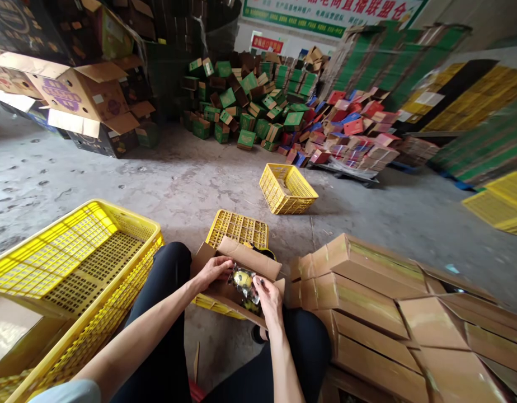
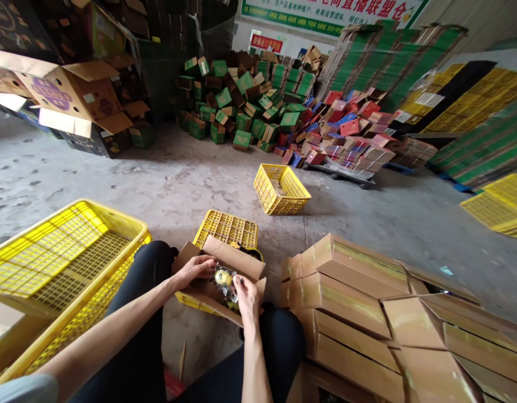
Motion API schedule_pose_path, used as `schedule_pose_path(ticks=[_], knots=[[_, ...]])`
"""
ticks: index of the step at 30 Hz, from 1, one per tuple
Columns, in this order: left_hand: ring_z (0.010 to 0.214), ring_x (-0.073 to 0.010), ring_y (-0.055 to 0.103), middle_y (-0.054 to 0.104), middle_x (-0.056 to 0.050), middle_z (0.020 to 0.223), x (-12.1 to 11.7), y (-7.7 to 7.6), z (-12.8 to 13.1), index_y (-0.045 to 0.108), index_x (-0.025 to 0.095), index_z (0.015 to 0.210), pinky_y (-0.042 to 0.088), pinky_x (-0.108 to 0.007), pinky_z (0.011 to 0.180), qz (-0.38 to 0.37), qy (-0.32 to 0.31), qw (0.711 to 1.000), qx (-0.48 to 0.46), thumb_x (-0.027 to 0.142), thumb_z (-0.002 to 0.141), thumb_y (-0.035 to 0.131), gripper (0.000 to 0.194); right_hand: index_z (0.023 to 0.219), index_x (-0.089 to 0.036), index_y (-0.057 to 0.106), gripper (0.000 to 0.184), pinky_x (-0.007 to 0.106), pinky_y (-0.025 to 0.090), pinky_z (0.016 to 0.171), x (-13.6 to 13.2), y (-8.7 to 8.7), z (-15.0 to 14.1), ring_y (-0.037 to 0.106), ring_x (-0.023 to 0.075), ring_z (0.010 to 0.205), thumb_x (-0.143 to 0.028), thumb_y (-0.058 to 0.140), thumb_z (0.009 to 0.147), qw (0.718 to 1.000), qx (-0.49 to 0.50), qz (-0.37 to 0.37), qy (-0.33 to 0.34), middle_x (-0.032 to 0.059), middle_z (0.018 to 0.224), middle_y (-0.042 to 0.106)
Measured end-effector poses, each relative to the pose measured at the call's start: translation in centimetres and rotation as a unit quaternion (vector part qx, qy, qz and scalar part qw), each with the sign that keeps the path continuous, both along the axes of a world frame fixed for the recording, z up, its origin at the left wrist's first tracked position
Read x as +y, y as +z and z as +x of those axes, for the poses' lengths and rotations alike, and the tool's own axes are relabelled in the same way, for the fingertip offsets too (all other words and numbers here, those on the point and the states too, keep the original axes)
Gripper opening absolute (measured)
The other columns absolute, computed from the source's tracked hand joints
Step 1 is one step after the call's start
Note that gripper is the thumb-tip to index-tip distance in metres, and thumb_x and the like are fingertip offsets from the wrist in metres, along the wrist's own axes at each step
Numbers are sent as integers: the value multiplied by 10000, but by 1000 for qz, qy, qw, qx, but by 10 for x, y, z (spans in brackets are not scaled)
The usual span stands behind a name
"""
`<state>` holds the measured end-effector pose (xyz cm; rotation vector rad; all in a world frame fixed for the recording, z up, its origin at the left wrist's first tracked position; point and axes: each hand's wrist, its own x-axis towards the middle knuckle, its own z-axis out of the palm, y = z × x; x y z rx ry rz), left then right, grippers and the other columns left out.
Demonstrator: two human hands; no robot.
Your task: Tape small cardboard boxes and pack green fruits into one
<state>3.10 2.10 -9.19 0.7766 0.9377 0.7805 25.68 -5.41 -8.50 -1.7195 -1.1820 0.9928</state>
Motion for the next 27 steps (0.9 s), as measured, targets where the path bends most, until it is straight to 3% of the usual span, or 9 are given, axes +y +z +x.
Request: schedule_pose_path(ticks=[3,9,14,20,23,27], knots=[[970,-227,747,769,-154,1192,6,0,-5,745,156,1185,553,-257,737,-4,69,998,8,639,688,923,716,1036,-172,838,632,408,605,822,-2,-2,2,775,323,861,-732,618,841,998,-53,5,28,146,933,832],[1038,-252,754,767,-169,1212,10,10,-8,740,147,1218,574,-271,765,6,92,995,-23,630,725,907,711,1037,-228,823,294,427,563,997,-2,-12,-10,759,316,1079,-347,589,907,982,-166,-14,89,114,1099,827],[975,-228,759,774,-152,1171,12,14,-10,739,145,1213,583,-268,754,18,116,992,-36,618,754,892,677,1239,-186,767,418,428,553,1023,0,-11,-17,757,320,1114,-102,556,888,953,-264,-60,138,142,1178,808],[934,-194,753,771,-143,1173,15,17,-13,737,150,1197,582,-250,746,29,131,988,-71,612,799,861,623,1454,-171,640,478,433,431,1177,16,6,-48,606,321,1366,-111,478,1008,908,-359,-69,208,182,1431,675],[913,-189,750,769,-144,1173,18,18,-15,729,142,1215,577,-252,744,30,137,987,-84,603,809,855,627,1467,-232,631,462,425,492,1105,42,3,-82,674,304,1262,-141,527,1026,886,-375,-96,254,156,1325,727],[910,-194,758,773,-137,1144,20,19,-16,720,143,1226,566,-248,720,16,130,988,-85,573,819,861,609,1237,-211,726,240,439,585,975,81,-10,-117,729,257,1075,-254,690,1004,868,-379,-161,277,103,1182,756]])
